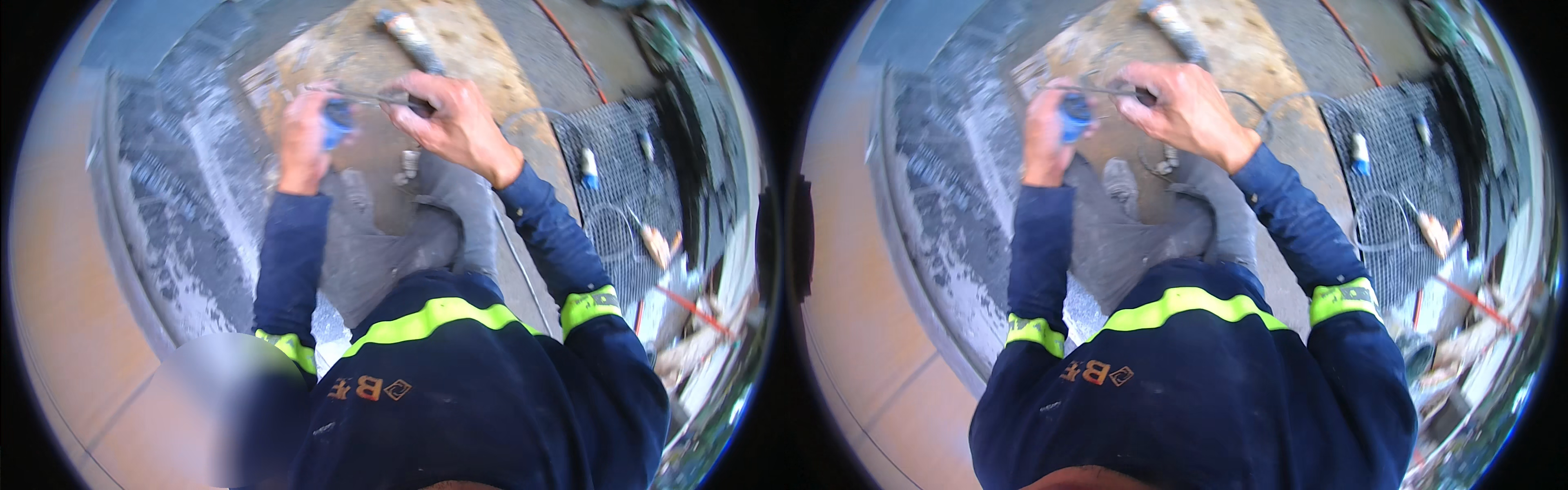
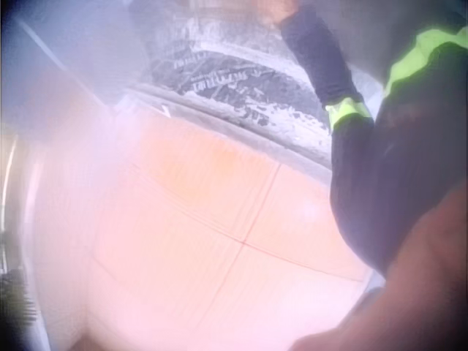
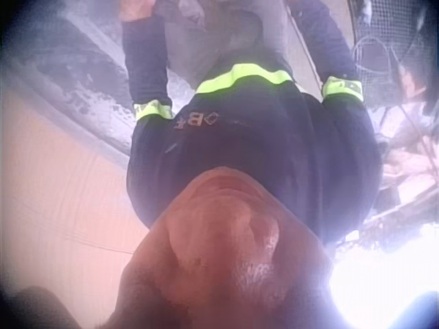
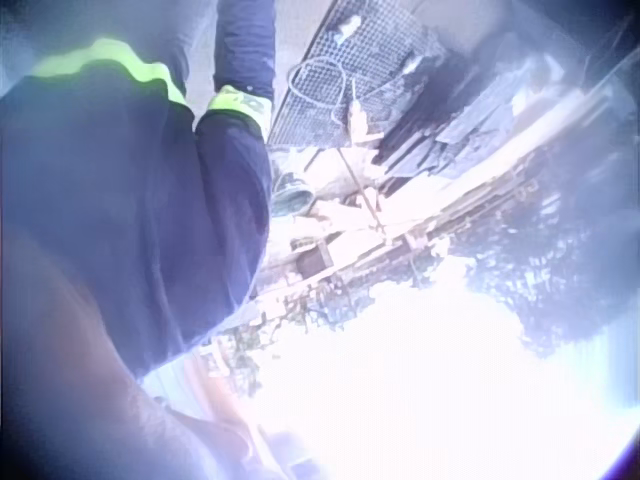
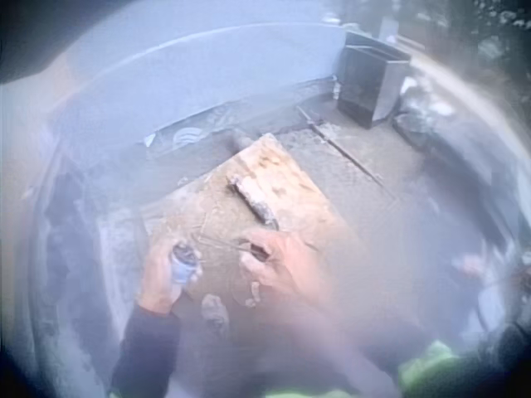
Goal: The person assembles a blue electrical connector by inserting wires into its terminals and securing them. They then attach a white plastic housing to the connector to complete the assembly.
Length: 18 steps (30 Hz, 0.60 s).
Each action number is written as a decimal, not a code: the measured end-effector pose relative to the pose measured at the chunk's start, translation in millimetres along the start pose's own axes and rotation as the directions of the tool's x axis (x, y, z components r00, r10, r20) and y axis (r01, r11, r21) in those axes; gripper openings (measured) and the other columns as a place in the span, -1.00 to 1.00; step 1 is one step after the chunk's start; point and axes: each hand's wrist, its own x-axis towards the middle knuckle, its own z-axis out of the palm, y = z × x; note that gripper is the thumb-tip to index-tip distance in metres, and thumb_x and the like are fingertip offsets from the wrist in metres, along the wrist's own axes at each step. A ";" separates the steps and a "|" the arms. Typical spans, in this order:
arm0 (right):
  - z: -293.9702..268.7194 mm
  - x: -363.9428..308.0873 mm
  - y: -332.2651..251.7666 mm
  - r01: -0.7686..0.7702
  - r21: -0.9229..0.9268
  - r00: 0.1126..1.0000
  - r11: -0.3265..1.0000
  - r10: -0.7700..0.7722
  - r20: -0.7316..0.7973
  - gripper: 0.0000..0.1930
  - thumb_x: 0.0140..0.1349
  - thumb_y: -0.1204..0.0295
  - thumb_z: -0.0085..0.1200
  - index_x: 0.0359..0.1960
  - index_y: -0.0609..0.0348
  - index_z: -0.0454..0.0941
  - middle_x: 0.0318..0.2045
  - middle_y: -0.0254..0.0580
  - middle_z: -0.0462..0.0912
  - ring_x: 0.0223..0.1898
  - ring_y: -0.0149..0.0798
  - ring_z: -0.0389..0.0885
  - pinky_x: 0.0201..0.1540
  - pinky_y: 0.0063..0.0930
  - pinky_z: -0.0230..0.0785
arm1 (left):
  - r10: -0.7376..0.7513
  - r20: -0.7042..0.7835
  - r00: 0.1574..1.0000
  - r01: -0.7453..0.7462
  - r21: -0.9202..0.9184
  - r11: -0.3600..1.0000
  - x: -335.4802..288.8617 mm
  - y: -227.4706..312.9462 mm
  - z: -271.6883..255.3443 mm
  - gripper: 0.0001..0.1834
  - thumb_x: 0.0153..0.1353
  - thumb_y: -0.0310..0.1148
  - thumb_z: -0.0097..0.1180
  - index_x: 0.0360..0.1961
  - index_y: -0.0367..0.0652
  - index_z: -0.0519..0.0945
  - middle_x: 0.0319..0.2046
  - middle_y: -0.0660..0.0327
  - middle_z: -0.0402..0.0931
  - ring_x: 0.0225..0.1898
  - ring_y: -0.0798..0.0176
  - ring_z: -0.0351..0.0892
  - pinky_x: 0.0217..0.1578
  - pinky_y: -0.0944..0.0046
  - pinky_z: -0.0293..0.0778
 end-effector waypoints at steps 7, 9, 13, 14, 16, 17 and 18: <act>-15.3 -162.8 180.9 -0.643 -0.305 0.766 0.702 0.589 -0.259 -0.68 0.42 0.19 0.11 0.01 0.09 0.74 -0.22 0.21 0.78 -0.16 0.26 0.78 -0.06 0.05 0.61 | -0.135 0.205 0.969 0.202 -0.355 0.913 17.8 5.3 -34.8 -0.67 0.50 -0.20 0.20 0.09 -0.23 0.59 -0.04 -0.01 0.66 -0.09 0.07 0.70 -0.14 0.19 0.65; 0.1 -257.4 222.3 -0.698 -0.329 0.716 0.636 0.629 -0.302 -0.71 0.42 0.21 0.10 -0.03 0.10 0.70 -0.20 0.27 0.77 -0.11 0.29 0.76 -0.01 0.12 0.62 | -0.227 0.227 0.947 0.309 -0.453 0.836 26.3 10.6 -39.5 -0.66 0.49 -0.25 0.19 0.11 -0.28 0.58 0.01 -0.02 0.62 0.02 0.01 0.63 0.08 0.03 0.58; 38.8 -371.5 204.3 -0.811 -0.443 0.530 0.382 0.801 -0.279 -0.76 0.40 0.29 0.08 -0.09 0.15 0.68 -0.16 0.31 0.75 -0.12 0.38 0.75 -0.06 0.22 0.63 | -0.279 0.243 0.929 0.370 -0.642 0.672 44.3 42.1 -57.3 -0.59 0.47 -0.33 0.19 0.19 -0.37 0.47 0.08 -0.12 0.54 0.13 -0.05 0.55 0.23 -0.13 0.47; 53.9 -410.7 196.8 -0.811 -0.488 0.468 0.322 0.858 -0.212 -0.73 0.39 0.25 0.12 -0.07 0.14 0.70 -0.12 0.29 0.76 -0.09 0.37 0.75 -0.03 0.20 0.63 | -0.280 0.260 0.924 0.379 -0.719 0.583 49.7 51.9 -65.8 -0.56 0.47 -0.34 0.18 0.23 -0.39 0.43 0.13 -0.15 0.50 0.16 -0.06 0.52 0.24 -0.13 0.46; 73.2 -448.5 195.4 -0.770 -0.579 0.406 0.269 0.906 -0.118 -0.69 0.35 0.20 0.19 -0.05 0.15 0.72 -0.10 0.28 0.76 -0.05 0.35 0.76 0.01 0.16 0.64 | -0.147 0.246 0.958 0.284 -0.745 0.603 68.7 79.6 -56.3 -0.49 0.44 -0.40 0.21 0.28 -0.45 0.35 0.16 -0.20 0.45 0.18 -0.09 0.51 0.22 -0.14 0.49; 83.2 -453.3 191.3 -0.729 -0.621 0.409 0.290 0.911 -0.055 -0.67 0.32 0.18 0.22 -0.07 0.16 0.72 -0.11 0.29 0.76 -0.05 0.35 0.76 0.01 0.15 0.65 | -0.026 0.201 0.979 0.160 -0.687 0.709 71.9 104.9 -49.2 -0.44 0.42 -0.44 0.25 0.30 -0.49 0.31 0.14 -0.21 0.43 0.17 -0.11 0.52 0.18 -0.15 0.53; 89.8 -458.1 190.0 -0.684 -0.666 0.403 0.299 0.915 -0.003 -0.65 0.29 0.17 0.26 -0.08 0.18 0.73 -0.11 0.29 0.77 -0.04 0.34 0.76 0.01 0.14 0.65 | 0.003 0.228 0.974 0.149 -0.645 0.749 77.3 119.7 -39.1 -0.46 0.42 -0.47 0.25 0.28 -0.50 0.32 0.14 -0.21 0.43 0.17 -0.12 0.52 0.19 -0.16 0.54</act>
